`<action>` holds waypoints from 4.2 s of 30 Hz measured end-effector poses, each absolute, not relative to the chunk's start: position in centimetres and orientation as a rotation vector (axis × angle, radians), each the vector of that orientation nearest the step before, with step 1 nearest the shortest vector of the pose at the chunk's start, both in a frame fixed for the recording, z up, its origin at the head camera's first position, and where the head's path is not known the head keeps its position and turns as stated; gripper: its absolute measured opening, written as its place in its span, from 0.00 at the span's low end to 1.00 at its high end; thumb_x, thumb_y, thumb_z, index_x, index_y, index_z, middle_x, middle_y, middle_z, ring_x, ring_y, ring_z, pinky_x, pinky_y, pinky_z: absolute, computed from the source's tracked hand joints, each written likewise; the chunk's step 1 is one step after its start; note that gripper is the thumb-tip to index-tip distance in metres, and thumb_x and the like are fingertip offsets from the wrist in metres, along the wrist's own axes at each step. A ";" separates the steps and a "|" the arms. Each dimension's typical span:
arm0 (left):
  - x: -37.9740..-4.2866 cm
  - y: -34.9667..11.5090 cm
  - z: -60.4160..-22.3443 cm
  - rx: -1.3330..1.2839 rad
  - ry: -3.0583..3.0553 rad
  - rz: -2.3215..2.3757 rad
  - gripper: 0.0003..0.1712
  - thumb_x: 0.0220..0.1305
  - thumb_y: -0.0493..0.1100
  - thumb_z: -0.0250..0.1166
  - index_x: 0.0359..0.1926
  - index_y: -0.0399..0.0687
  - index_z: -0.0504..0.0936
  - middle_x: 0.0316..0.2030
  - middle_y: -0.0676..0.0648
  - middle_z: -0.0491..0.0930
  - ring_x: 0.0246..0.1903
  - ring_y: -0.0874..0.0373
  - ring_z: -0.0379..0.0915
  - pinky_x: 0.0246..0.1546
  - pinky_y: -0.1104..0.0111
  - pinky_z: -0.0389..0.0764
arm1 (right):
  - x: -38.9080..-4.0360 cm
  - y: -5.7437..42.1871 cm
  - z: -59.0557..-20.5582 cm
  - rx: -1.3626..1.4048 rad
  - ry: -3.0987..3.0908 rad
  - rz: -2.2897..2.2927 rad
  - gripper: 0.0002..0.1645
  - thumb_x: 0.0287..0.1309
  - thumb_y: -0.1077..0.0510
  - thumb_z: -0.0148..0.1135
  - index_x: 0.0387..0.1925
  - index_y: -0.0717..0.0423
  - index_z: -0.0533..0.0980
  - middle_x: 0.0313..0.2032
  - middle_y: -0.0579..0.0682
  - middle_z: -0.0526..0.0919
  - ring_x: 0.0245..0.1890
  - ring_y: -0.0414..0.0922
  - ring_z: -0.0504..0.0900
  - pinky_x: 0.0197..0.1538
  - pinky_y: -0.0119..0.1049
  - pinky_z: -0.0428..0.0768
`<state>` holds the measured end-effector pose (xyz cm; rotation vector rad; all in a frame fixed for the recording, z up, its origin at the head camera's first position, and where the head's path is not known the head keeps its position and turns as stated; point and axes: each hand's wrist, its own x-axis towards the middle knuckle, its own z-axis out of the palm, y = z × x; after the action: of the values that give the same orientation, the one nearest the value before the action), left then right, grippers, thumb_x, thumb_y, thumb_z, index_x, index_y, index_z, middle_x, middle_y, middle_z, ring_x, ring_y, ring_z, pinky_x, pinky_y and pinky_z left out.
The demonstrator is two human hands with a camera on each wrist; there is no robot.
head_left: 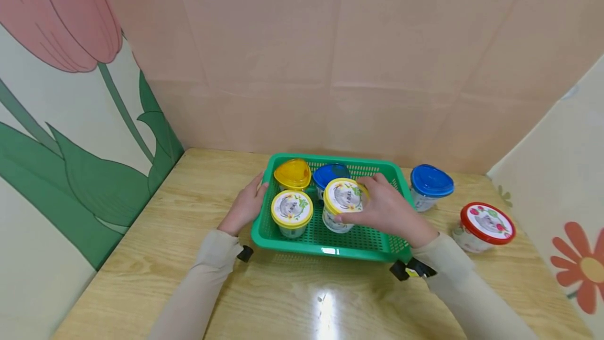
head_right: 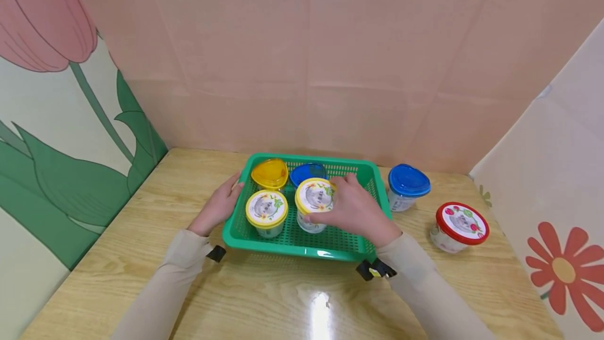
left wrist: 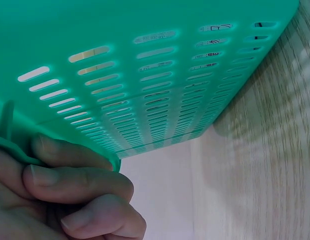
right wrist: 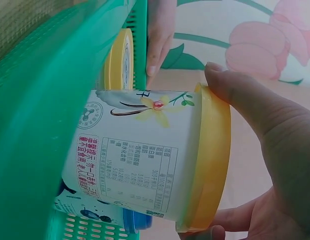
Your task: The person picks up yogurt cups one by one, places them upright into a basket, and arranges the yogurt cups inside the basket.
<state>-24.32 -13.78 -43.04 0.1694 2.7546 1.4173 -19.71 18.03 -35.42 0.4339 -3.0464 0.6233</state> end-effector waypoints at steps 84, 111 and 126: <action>-24.2 -13.7 -43.3 0.179 2.757 1.438 0.32 0.81 0.51 0.43 0.78 0.44 0.53 0.72 0.36 0.62 0.63 0.42 0.70 0.62 0.48 0.71 | -20.4 16.0 -36.8 0.588 -3.321 0.577 0.64 0.33 0.33 0.82 0.64 0.66 0.66 0.45 0.57 0.67 0.36 0.50 0.76 0.45 0.47 0.80; -24.1 -13.6 -43.0 0.180 2.743 1.447 0.32 0.81 0.51 0.43 0.78 0.44 0.52 0.73 0.36 0.61 0.66 0.41 0.67 0.64 0.47 0.69 | -20.6 15.6 -37.2 0.541 -3.354 0.553 0.67 0.31 0.33 0.83 0.66 0.67 0.66 0.44 0.57 0.69 0.38 0.50 0.75 0.47 0.47 0.80; -24.2 -13.7 -43.0 0.182 2.746 1.447 0.32 0.81 0.51 0.42 0.78 0.44 0.53 0.73 0.36 0.61 0.65 0.41 0.68 0.63 0.47 0.70 | -20.5 16.1 -36.5 0.593 -3.395 0.487 0.56 0.35 0.41 0.84 0.61 0.67 0.70 0.43 0.54 0.73 0.42 0.48 0.72 0.45 0.47 0.79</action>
<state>-24.16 -13.67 -43.02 0.1817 2.7462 1.4466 -20.45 16.09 -36.47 0.5926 -3.3949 0.4869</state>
